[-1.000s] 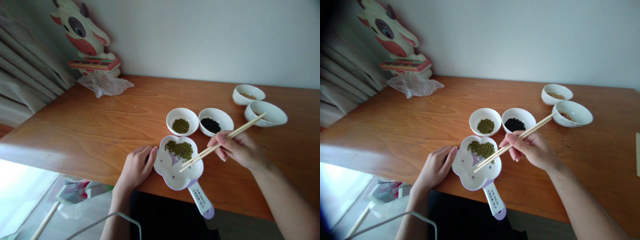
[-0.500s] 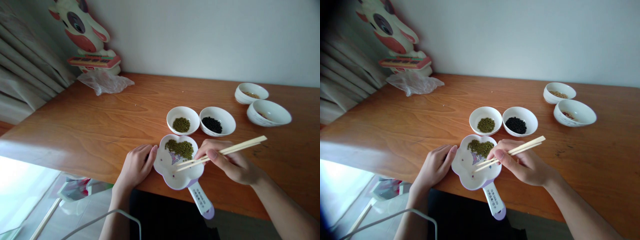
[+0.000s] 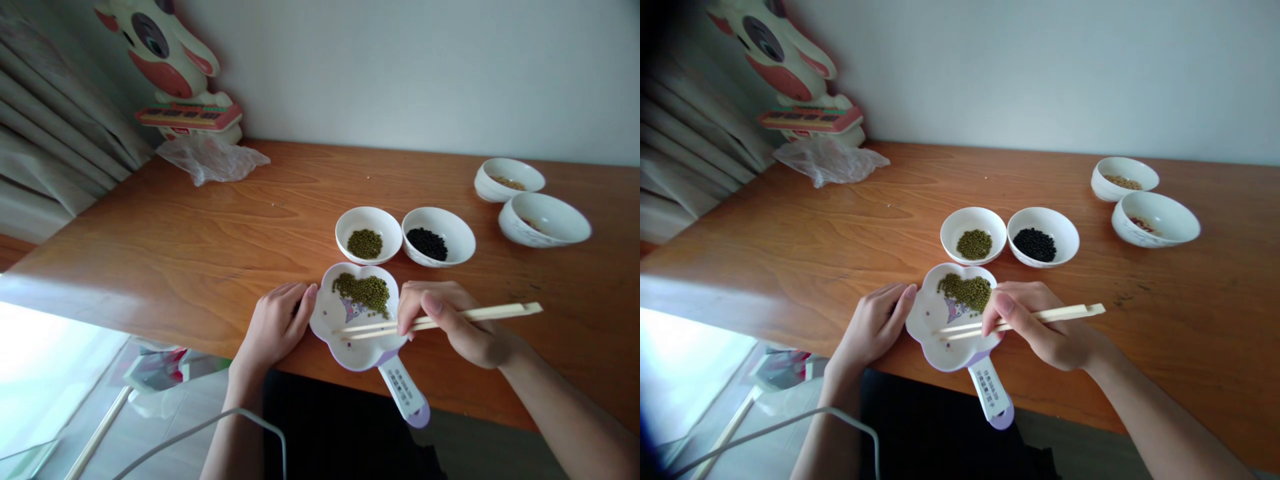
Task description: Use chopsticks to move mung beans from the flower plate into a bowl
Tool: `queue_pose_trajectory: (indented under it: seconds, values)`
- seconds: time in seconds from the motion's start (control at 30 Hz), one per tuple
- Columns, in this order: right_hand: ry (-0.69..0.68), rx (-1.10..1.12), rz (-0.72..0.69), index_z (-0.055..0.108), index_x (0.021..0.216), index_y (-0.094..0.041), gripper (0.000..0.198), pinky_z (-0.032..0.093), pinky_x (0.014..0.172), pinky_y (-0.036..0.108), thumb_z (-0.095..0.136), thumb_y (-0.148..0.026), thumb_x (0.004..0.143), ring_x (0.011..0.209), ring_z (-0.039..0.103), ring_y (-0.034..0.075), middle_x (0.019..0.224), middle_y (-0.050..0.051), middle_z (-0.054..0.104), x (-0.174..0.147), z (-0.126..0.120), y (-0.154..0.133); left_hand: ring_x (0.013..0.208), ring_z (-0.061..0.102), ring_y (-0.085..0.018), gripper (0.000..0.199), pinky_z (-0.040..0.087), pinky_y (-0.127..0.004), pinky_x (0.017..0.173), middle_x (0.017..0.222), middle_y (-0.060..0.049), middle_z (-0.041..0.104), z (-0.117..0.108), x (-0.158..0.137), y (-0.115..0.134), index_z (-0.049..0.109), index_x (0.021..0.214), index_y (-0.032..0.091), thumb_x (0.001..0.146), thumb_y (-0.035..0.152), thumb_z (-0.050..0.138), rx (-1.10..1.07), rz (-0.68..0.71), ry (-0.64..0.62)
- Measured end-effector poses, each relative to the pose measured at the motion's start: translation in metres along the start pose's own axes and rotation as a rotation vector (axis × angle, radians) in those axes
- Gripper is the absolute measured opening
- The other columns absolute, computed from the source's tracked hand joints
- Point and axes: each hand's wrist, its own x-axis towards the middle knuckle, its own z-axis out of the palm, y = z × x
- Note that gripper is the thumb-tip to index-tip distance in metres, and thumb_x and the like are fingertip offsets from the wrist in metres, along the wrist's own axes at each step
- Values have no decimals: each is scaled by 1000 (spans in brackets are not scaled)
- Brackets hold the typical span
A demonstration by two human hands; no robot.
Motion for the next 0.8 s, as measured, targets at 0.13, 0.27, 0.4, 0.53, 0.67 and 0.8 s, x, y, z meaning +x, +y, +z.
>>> queue_pose_trajectory:
  seconds: [0.13, 0.27, 0.4, 0.53, 0.67, 0.8]
  values:
    - [82, 52, 35, 78, 97, -26, 58, 52, 77, 34, 29, -53, 112, 81, 69, 20, 85, 4, 74, -4, -9, -1, 63, 46, -13, 41, 34, -28, 64, 69, 0, 53, 0, 0, 0, 40, 74, 21, 112, 37, 40, 1, 0, -7]
    - [150, 8, 10, 78, 93, -28, 66, 50, 83, 36, 22, -58, 112, 84, 69, 22, 87, 5, 75, -7, -23, -4, 65, 49, -14, 40, 37, -27, 65, 72, -1, 56, -1, 0, 2, 44, 74, 21, 111, 36, 40, -2, -1, -19]
    - [140, -99, 22, 75, 86, -27, 74, 47, 81, 38, 14, -61, 110, 79, 66, 23, 81, 6, 72, -8, -36, -9, 65, 51, -15, 41, 39, -28, 65, 72, -2, 57, -2, 1, 2, 45, 74, 21, 111, 37, 40, -8, 0, -16]
    - [107, -173, 6, 75, 89, -27, 70, 49, 81, 39, 18, -64, 109, 81, 67, 25, 83, 6, 72, -4, -42, -9, 68, 54, -15, 40, 40, -28, 68, 74, -2, 58, -3, 2, 2, 46, 76, 21, 112, 38, 38, -12, 19, -39]
    - [181, -179, 16, 77, 100, -29, 59, 51, 83, 38, 25, -54, 112, 85, 70, 24, 85, 5, 75, -7, -43, -1, 67, 53, -15, 41, 37, -29, 66, 73, -1, 57, -3, 2, 1, 45, 76, 21, 112, 38, 38, -1, 32, -32]
    - [146, -85, 60, 79, 101, -27, 60, 54, 80, 37, 26, -53, 112, 87, 72, 24, 93, 7, 79, -15, -45, 6, 65, 51, -14, 41, 36, -30, 66, 73, -1, 56, -2, 2, 0, 43, 75, 21, 112, 38, 38, 6, 38, -14]
